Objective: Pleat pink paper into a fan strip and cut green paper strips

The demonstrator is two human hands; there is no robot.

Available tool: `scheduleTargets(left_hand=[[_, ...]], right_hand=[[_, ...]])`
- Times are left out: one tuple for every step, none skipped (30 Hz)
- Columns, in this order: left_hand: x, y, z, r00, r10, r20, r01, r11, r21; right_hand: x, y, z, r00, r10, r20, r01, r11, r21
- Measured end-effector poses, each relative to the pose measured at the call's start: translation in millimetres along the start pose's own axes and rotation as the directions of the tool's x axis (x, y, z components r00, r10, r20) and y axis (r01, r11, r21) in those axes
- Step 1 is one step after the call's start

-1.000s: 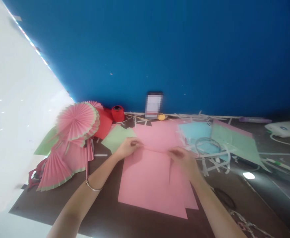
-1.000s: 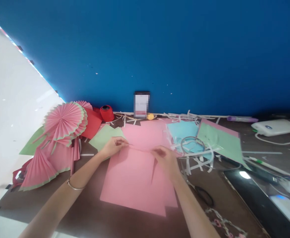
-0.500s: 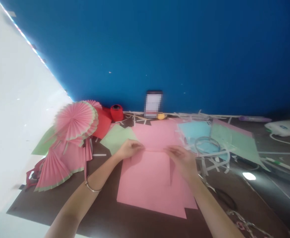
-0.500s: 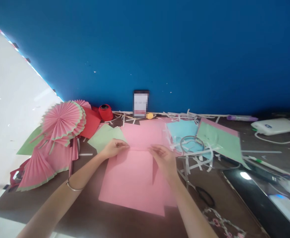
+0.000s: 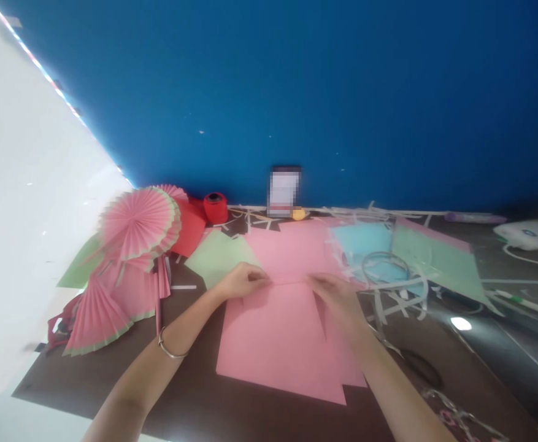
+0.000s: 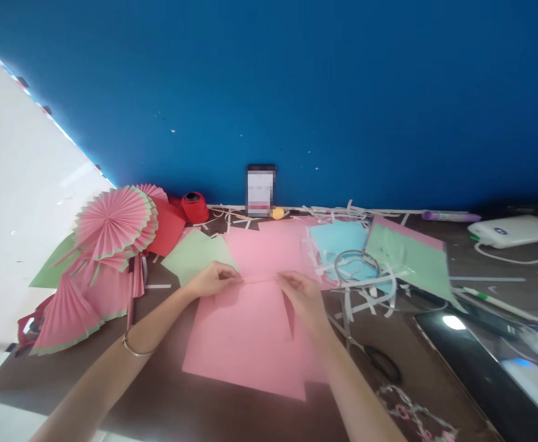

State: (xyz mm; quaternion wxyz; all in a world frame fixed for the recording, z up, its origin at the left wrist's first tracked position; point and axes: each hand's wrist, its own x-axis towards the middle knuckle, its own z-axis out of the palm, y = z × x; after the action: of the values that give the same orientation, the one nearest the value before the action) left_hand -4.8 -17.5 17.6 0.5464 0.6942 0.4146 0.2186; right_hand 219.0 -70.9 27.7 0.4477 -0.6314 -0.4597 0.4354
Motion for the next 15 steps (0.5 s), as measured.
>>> scheduleTargets(left_hand=[[0.0,0.4,-0.2,1.0,-0.005,0.022,0.006,1.0,-0.012],[-0.2,0.9,-0.3,0.999,-0.009,0.044,0.01,1.0,-0.022],[-0.4,1.3,-0.2,0.998,-0.009,0.059,0.011,1.0,-0.029],[-0.7,1.7,-0.1,0.998,-0.008,0.065,0.01,0.999,-0.031],[-1.1,2.0,0.0,0.998,-0.005,0.063,0.007,1.0,-0.025],[-1.4,2.2,0.0,0.998,-0.002,0.06,0.002,1.0,-0.012],[-1.8,2.4,-0.2,0.998,0.002,0.06,-0.003,1.0,0.005],[-2.1,2.5,-0.5,0.998,0.005,0.063,-0.006,1.0,0.021],[-2.4,2.7,-0.9,0.997,0.006,0.071,-0.009,0.999,0.032],[-2.6,2.8,-1.2,0.997,0.008,0.082,-0.011,0.999,0.036],[-2.8,3.0,-1.3,0.996,0.011,0.09,-0.015,0.999,0.036],[-3.0,3.3,-1.2,0.995,0.016,0.097,-0.019,0.999,0.035],[-3.2,3.7,-0.7,0.995,0.021,0.102,-0.025,0.999,0.036],[-3.5,4.3,0.1,0.994,0.026,0.108,-0.031,0.999,0.04],[-3.8,5.0,1.2,0.993,0.03,0.114,-0.035,0.998,0.045]], right_hand=[[0.1,0.8,0.3,1.0,-0.006,-0.005,0.006,1.0,0.002],[0.1,1.8,0.8,1.0,-0.017,-0.01,0.017,1.0,0.006],[0.1,2.8,1.5,0.999,-0.032,-0.014,0.032,0.999,0.008],[0.0,3.8,2.3,0.999,-0.049,-0.017,0.05,0.999,0.009],[-0.1,4.7,3.0,0.998,-0.067,-0.022,0.067,0.998,0.01],[-0.1,5.5,3.5,0.996,-0.08,-0.03,0.081,0.997,0.012],[0.0,6.2,3.9,0.995,-0.09,-0.037,0.09,0.996,0.013],[0.2,6.9,4.2,0.994,-0.096,-0.046,0.096,0.995,0.014],[0.6,7.6,4.4,0.994,-0.101,-0.051,0.102,0.995,0.015],[1.1,8.5,4.6,0.993,-0.107,-0.051,0.108,0.994,0.019],[1.5,9.4,4.9,0.993,-0.112,-0.043,0.113,0.993,0.025],[1.8,10.2,5.5,0.993,-0.114,-0.027,0.115,0.993,0.034],[1.9,10.8,6.5,0.994,-0.11,-0.003,0.11,0.993,0.04],[1.5,11.0,7.7,0.995,-0.101,0.025,0.1,0.994,0.037],[0.6,10.6,9.3,0.994,-0.09,0.058,0.088,0.996,0.023]])
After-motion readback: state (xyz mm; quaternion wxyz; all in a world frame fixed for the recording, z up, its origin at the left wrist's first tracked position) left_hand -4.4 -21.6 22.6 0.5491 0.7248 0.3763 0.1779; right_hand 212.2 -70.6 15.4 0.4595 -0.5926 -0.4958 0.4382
